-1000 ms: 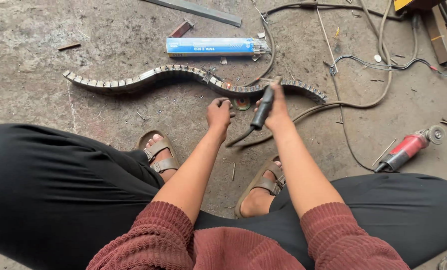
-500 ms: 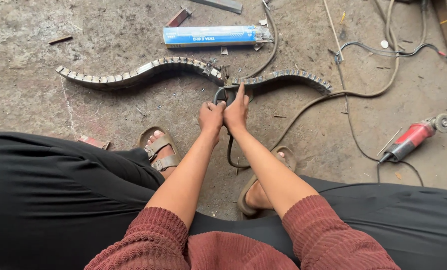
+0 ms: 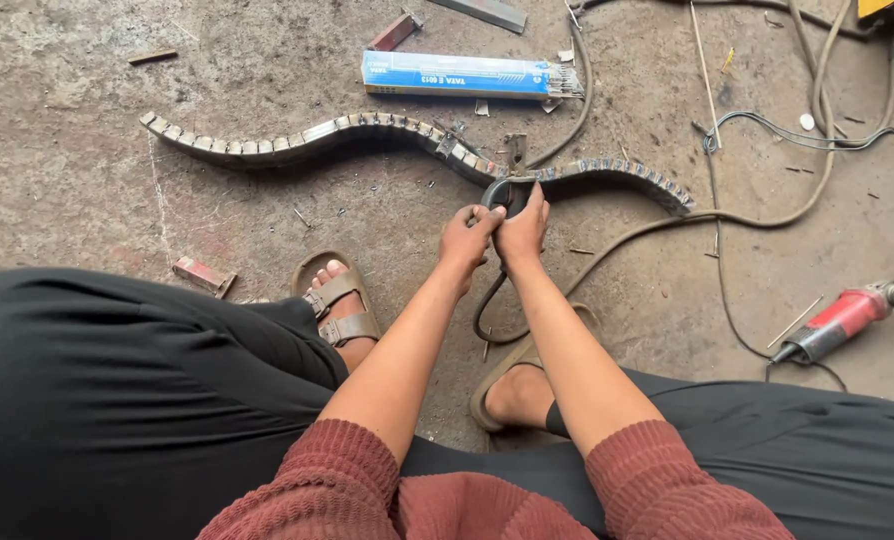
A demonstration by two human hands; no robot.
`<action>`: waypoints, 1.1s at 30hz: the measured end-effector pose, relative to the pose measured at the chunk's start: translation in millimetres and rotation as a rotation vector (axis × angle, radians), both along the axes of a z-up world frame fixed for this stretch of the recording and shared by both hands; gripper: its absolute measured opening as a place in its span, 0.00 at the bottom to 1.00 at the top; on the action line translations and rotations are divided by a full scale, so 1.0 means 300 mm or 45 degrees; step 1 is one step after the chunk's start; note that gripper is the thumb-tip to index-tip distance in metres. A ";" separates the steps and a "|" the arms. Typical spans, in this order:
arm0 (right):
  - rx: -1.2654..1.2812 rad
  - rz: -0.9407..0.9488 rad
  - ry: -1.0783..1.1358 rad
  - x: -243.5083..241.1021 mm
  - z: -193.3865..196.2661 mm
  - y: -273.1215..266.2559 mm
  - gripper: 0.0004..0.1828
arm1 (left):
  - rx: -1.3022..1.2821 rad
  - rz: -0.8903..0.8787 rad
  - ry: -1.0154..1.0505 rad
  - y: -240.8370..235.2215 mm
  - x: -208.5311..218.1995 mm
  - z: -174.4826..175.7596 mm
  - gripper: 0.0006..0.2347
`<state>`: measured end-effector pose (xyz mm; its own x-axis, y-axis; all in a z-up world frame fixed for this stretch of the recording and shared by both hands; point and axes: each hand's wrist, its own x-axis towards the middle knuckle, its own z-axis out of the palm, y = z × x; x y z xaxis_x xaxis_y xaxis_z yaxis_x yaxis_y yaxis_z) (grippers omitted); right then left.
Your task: The person welds a curved metal piece with a welding tool, wipes the metal piece with a cloth, and then fits a welding rod into the electrode holder to weld the metal piece.
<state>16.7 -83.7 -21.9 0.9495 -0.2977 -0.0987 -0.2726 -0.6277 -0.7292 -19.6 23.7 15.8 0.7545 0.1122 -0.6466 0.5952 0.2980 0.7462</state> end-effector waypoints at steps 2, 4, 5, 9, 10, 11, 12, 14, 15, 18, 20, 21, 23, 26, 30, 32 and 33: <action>-0.004 0.031 0.044 0.006 0.013 0.007 0.65 | 0.028 0.059 -0.042 0.009 0.000 0.010 0.11; -0.013 0.036 0.095 0.008 0.007 0.017 0.65 | 0.040 0.089 -0.047 0.019 -0.002 0.009 0.11; -0.022 0.029 0.124 0.008 -0.003 0.022 0.64 | 0.037 0.093 -0.031 0.024 -0.005 0.008 0.11; -0.053 0.056 0.089 0.017 -0.040 0.013 0.60 | 0.194 0.088 -0.029 0.018 0.001 -0.002 0.12; -0.073 0.072 0.087 0.018 -0.044 0.010 0.60 | 0.215 0.121 -0.038 0.016 0.001 -0.007 0.11; -0.092 0.087 0.085 0.022 -0.043 0.008 0.59 | 0.237 0.153 -0.047 0.013 0.003 -0.012 0.10; -0.106 0.101 0.080 0.025 -0.040 0.012 0.59 | 0.264 0.182 -0.059 0.017 0.006 -0.015 0.10; -0.114 0.106 0.119 0.022 -0.031 0.013 0.61 | 0.203 0.146 -0.083 0.016 0.000 -0.015 0.11; -0.118 0.109 0.137 0.022 -0.030 0.014 0.62 | 0.173 0.128 -0.096 0.017 -0.001 -0.013 0.13; -0.125 0.119 0.102 0.024 -0.048 0.017 0.59 | 0.123 0.124 -0.069 0.025 -0.004 -0.012 0.13; -0.120 0.130 0.107 0.027 -0.059 0.013 0.60 | 0.098 0.138 -0.067 0.026 -0.004 -0.017 0.13; -0.118 0.136 0.109 0.028 -0.063 0.013 0.60 | 0.085 0.147 -0.065 0.027 -0.004 -0.021 0.13; -0.110 0.149 0.103 0.032 -0.065 0.013 0.60 | 0.107 0.147 -0.114 0.024 -0.007 -0.034 0.14; -0.103 0.153 0.146 0.032 -0.051 0.019 0.62 | 0.104 0.149 -0.126 0.023 -0.007 -0.048 0.14; -0.107 0.169 0.170 0.027 -0.026 0.027 0.65 | 0.125 0.147 -0.085 0.026 -0.004 -0.040 0.13; -0.115 0.167 0.188 0.029 -0.026 0.027 0.65 | 0.133 0.144 -0.081 0.027 -0.005 -0.031 0.13; -0.119 0.166 0.197 0.031 -0.030 0.025 0.65 | 0.136 0.143 -0.079 0.027 -0.005 -0.027 0.14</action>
<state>25.9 -76.1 -31.0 0.9564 -0.1879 -0.2237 -0.2886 -0.7279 -0.6220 -21.0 31.9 7.7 0.7715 0.2637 -0.5790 0.5146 0.2766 0.8116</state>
